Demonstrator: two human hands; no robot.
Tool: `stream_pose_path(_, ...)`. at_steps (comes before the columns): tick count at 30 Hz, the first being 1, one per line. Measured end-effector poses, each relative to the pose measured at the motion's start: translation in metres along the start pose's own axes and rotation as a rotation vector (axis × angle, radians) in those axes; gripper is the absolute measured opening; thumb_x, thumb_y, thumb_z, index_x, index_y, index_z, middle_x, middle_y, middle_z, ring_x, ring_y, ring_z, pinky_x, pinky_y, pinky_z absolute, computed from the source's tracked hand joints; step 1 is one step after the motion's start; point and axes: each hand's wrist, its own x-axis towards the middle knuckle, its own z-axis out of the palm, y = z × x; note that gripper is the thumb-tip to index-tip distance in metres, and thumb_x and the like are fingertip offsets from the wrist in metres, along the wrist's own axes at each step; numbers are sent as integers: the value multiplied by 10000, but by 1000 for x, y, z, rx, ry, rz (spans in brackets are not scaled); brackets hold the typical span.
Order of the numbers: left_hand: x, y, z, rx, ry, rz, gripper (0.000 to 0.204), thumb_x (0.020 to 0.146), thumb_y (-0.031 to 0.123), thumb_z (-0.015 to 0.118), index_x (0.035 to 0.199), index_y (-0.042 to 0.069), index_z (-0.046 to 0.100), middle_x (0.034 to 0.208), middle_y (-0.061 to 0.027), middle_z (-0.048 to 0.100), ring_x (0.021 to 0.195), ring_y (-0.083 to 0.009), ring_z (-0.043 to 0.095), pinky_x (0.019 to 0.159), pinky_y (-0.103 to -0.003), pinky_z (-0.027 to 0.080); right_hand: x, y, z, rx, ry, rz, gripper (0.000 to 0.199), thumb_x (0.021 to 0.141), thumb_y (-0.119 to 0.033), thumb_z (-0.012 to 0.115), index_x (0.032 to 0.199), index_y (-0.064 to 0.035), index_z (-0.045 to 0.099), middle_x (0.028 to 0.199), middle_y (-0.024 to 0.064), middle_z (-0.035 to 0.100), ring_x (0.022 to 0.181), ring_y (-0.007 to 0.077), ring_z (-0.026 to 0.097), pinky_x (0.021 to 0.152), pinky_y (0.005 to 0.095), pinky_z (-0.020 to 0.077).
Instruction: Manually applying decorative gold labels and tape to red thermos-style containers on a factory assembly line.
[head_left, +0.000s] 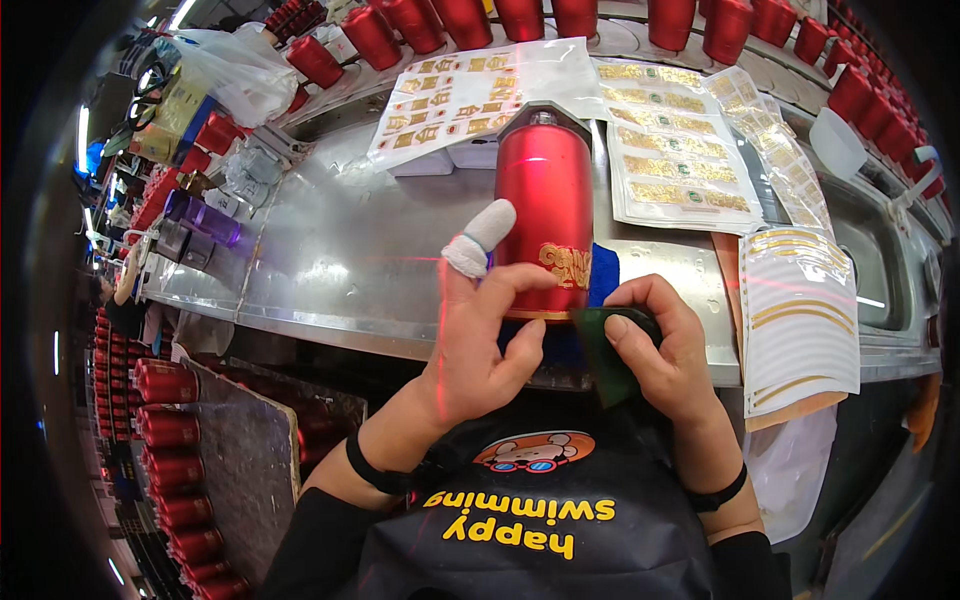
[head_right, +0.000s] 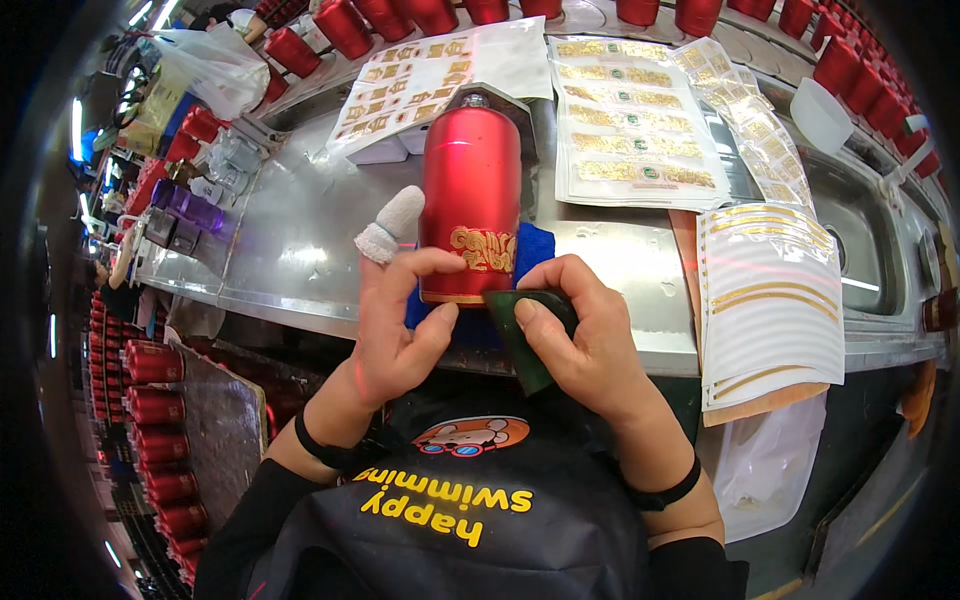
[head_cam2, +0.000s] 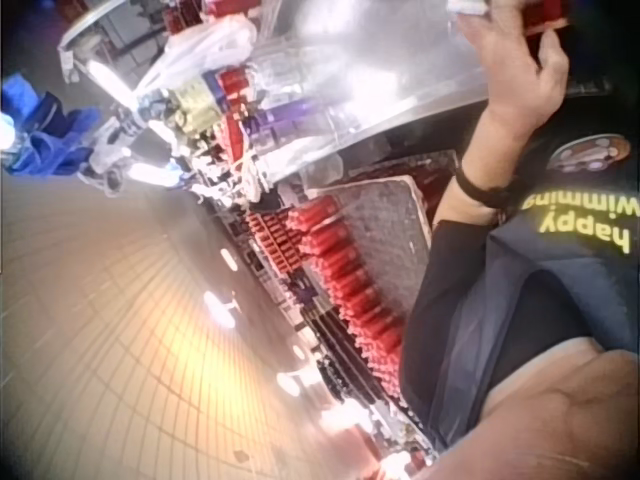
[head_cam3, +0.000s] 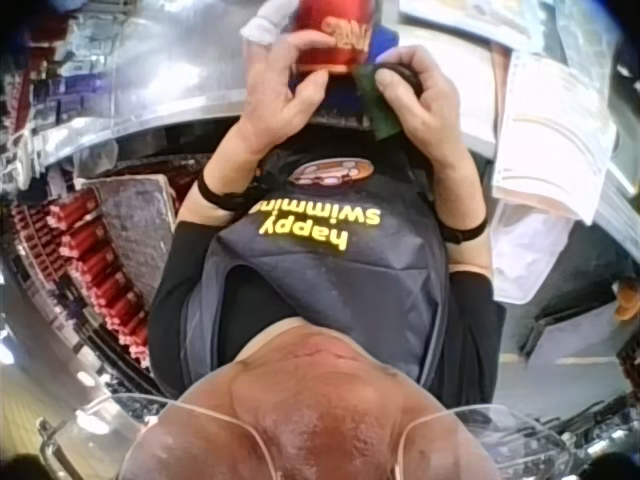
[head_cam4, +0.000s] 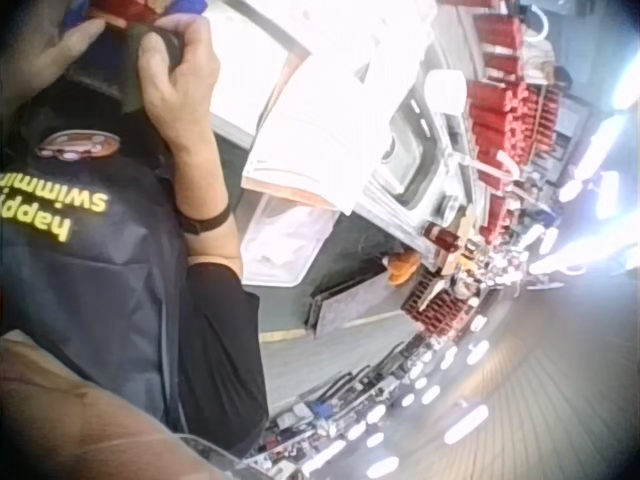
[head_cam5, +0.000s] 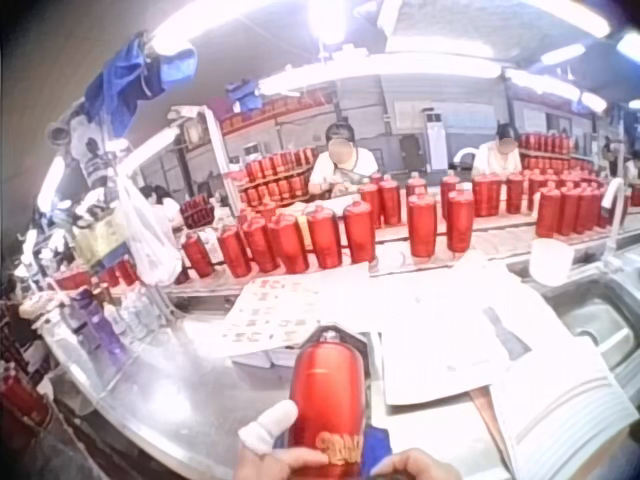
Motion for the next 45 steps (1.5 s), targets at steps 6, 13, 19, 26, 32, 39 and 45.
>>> stream_pose_path(6,12,8,-8,61,-61,68,282,648,-32,583,911,56,629,1413,-244,346,1336,-407,248,1093,-488,212,1,1,0,-16,-25,-4,162,838,-115,605,938,6,564,728,70,610,665,116,565,620,268,468)
stream_pose_path(13,15,1,-7,-6,-72,143,246,642,23,603,872,111,603,1359,-250,404,1269,-450,307,1074,-562,177,1,2,-1,-18,-35,-28,160,840,-116,610,940,1,566,714,63,600,645,111,559,601,262,462)
stream_pose_path(19,18,3,-9,45,-135,138,231,627,24,607,847,95,599,1352,-251,406,1255,-453,322,1077,-556,178,2,4,-1,-9,-32,-15,163,842,-118,614,942,1,565,710,55,595,638,107,551,594,255,456)
stream_pose_path(26,21,0,-11,-42,-162,136,224,621,22,608,832,97,603,1358,-229,409,1258,-435,327,1073,-543,191,3,4,0,-5,-39,-16,162,845,-124,614,942,-3,567,731,53,600,652,104,550,600,255,455)
stream_pose_path(32,25,-1,-10,13,-139,200,216,612,18,613,813,91,587,1355,-217,416,1240,-424,347,1062,-530,212,3,5,-1,5,-37,8,166,845,-126,617,943,-2,567,740,57,604,652,109,552,607,260,456)
stream_pose_path(39,26,-6,-11,-81,-149,196,217,613,19,623,815,88,587,1357,-209,414,1244,-416,342,1053,-519,236,4,5,-2,-7,-35,-19,168,845,-128,617,945,-3,566,728,54,596,653,108,551,606,258,455)
stream_pose_path(45,26,-3,-11,-7,-143,214,233,613,20,634,828,97,589,1362,-201,410,1253,-406,338,1071,-535,209,4,5,-1,6,-40,8,169,846,-127,618,946,-2,565,718,52,590,649,106,549,603,256,454)
